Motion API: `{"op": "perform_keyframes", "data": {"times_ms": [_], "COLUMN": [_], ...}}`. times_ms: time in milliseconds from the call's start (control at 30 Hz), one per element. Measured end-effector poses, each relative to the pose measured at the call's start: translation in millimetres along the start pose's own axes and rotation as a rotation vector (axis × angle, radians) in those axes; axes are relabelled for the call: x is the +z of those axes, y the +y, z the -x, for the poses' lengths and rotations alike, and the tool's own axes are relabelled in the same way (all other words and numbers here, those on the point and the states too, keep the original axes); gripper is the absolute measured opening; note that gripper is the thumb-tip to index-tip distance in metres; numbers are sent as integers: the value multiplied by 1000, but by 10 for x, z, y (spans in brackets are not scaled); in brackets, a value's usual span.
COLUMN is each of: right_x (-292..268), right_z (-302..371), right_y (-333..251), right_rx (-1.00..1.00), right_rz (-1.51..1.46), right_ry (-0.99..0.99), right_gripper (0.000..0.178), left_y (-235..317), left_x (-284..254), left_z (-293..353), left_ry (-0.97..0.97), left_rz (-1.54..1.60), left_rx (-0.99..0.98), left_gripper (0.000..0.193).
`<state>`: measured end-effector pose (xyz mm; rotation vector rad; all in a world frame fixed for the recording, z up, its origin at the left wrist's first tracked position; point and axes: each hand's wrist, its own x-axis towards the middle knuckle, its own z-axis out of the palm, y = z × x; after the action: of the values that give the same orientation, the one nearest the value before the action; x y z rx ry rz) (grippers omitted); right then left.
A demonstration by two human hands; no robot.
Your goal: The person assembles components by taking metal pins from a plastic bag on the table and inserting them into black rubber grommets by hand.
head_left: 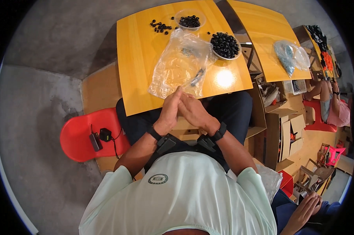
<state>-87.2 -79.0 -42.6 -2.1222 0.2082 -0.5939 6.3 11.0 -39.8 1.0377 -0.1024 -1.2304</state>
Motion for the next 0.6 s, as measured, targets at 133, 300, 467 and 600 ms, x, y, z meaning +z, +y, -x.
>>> {"op": "perform_keyframes", "data": {"times_ms": [133,300,467,600], "right_x": [-361,-1047,-1525,-1650], "right_z": [231,776,1360,1664], "right_y": [84,297,511,636], "right_rx": [664,536,602,627], "right_rz": [-1004,-1065,-972,-1211], "right_ry": [63,555,832,842], "right_gripper": [32,35,32,29], "left_y": [264,691,930,998], "left_x": [-140,-417,-457,-475], "left_z": [21,-9,-224,-461], "left_ry": [41,-25,41,31], "left_rz": [-315,-354,-462,-619], "left_rx": [80,143,216,197], "left_gripper": [43,26,22,24]}}
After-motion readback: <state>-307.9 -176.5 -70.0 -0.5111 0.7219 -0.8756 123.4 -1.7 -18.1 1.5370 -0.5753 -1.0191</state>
